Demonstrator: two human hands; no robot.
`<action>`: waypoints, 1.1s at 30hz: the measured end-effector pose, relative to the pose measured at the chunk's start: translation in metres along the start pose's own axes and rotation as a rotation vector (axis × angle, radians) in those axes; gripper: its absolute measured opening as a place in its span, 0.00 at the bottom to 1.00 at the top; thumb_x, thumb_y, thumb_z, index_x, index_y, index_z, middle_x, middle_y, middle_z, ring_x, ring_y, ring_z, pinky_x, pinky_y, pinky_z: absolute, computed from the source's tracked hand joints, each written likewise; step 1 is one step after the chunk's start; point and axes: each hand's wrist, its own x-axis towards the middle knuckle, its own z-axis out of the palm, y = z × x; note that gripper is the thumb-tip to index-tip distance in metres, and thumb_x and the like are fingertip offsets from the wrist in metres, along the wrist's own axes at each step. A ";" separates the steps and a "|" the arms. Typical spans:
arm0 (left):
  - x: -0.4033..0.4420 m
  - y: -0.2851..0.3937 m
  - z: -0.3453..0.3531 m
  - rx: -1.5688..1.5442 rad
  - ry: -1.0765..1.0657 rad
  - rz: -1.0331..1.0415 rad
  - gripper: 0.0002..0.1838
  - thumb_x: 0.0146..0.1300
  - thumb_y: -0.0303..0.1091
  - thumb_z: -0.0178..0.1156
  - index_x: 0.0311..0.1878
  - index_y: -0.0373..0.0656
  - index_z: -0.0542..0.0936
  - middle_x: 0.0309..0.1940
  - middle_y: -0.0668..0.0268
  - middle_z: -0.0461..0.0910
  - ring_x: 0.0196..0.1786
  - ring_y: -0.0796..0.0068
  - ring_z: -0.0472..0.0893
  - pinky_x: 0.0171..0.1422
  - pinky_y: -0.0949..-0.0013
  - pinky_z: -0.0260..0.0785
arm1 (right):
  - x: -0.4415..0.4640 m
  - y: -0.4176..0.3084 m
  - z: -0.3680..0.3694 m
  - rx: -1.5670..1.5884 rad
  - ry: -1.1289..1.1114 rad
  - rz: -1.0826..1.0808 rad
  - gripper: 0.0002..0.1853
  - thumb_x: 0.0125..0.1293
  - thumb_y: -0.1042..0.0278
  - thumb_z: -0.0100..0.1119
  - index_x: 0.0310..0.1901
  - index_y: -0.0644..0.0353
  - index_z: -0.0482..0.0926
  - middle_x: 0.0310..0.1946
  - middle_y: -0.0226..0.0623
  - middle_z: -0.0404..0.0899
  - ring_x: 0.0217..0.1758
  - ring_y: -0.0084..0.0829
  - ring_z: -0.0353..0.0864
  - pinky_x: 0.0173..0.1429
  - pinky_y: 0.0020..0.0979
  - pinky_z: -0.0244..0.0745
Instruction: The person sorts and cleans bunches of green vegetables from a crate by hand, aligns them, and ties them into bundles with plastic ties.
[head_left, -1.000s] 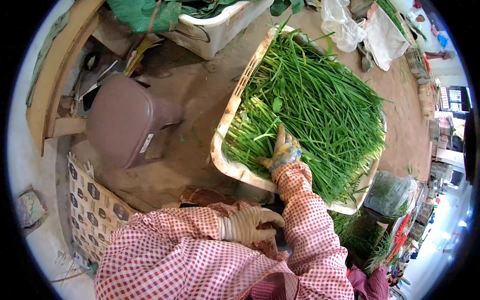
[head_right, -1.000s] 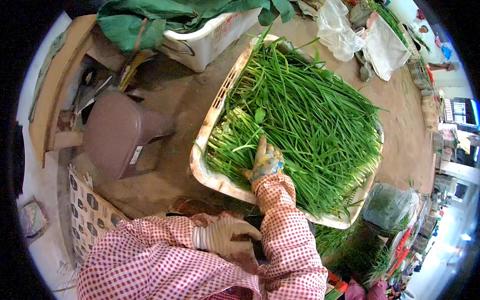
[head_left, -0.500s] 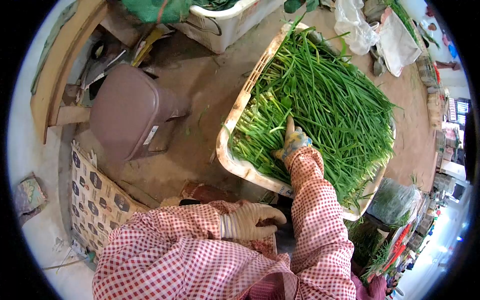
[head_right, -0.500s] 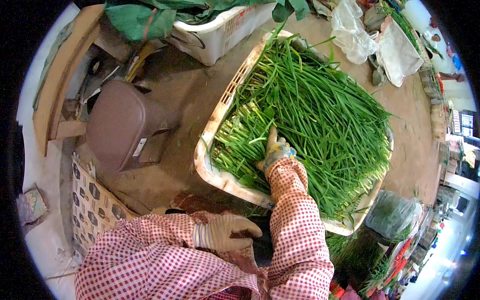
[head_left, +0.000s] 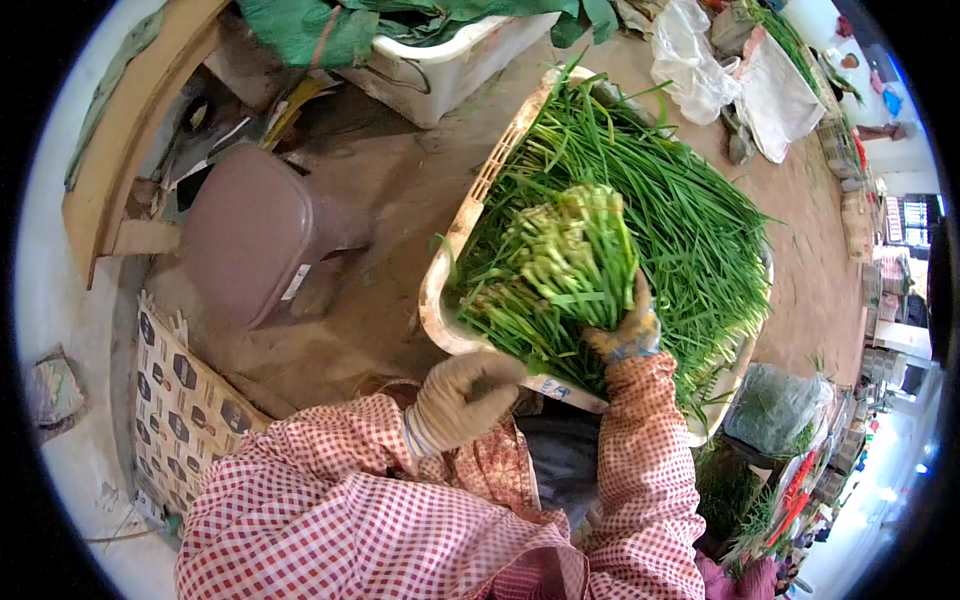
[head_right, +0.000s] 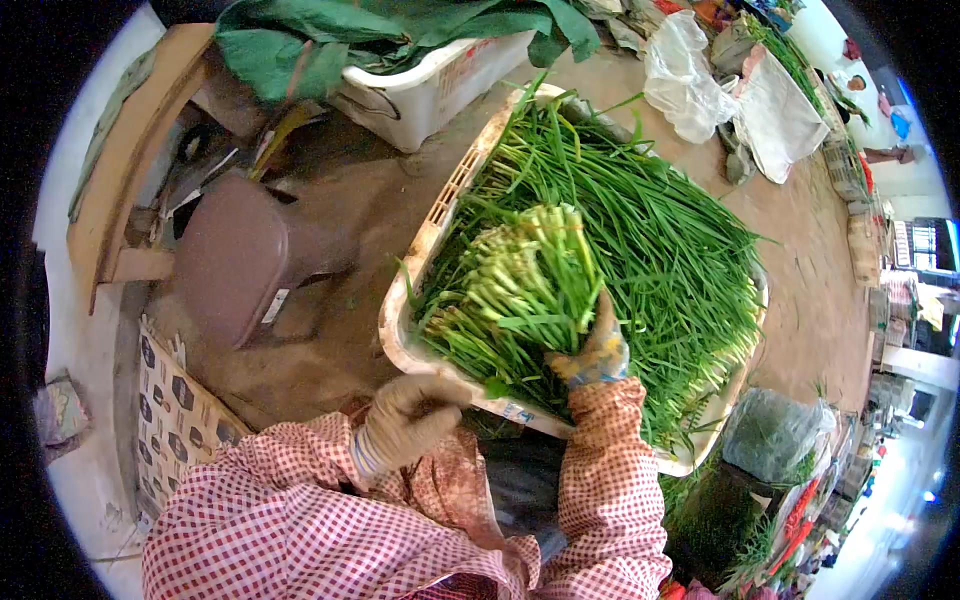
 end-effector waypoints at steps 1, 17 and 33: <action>0.010 0.000 -0.001 -0.015 0.053 0.001 0.13 0.59 0.23 0.59 0.48 0.38 0.78 0.39 0.69 0.80 0.37 0.79 0.77 0.42 0.76 0.72 | 0.003 0.029 0.001 0.295 0.014 -0.108 0.61 0.33 0.65 0.79 0.70 0.60 0.51 0.58 0.49 0.73 0.59 0.45 0.76 0.63 0.37 0.72; 0.248 -0.029 -0.010 -0.107 -0.084 -0.628 0.49 0.61 0.73 0.43 0.73 0.41 0.55 0.73 0.55 0.53 0.74 0.62 0.54 0.77 0.61 0.44 | -0.011 0.034 -0.004 -0.049 0.323 -0.355 0.56 0.37 0.67 0.76 0.69 0.67 0.52 0.54 0.51 0.75 0.54 0.51 0.77 0.59 0.41 0.74; 0.277 -0.010 -0.011 -0.159 -0.648 -0.407 0.30 0.65 0.48 0.57 0.66 0.42 0.68 0.58 0.62 0.75 0.58 0.72 0.75 0.63 0.67 0.68 | 0.013 -0.049 -0.115 -0.442 0.088 -0.158 0.47 0.37 0.49 0.79 0.60 0.60 0.70 0.52 0.54 0.72 0.57 0.50 0.73 0.62 0.44 0.71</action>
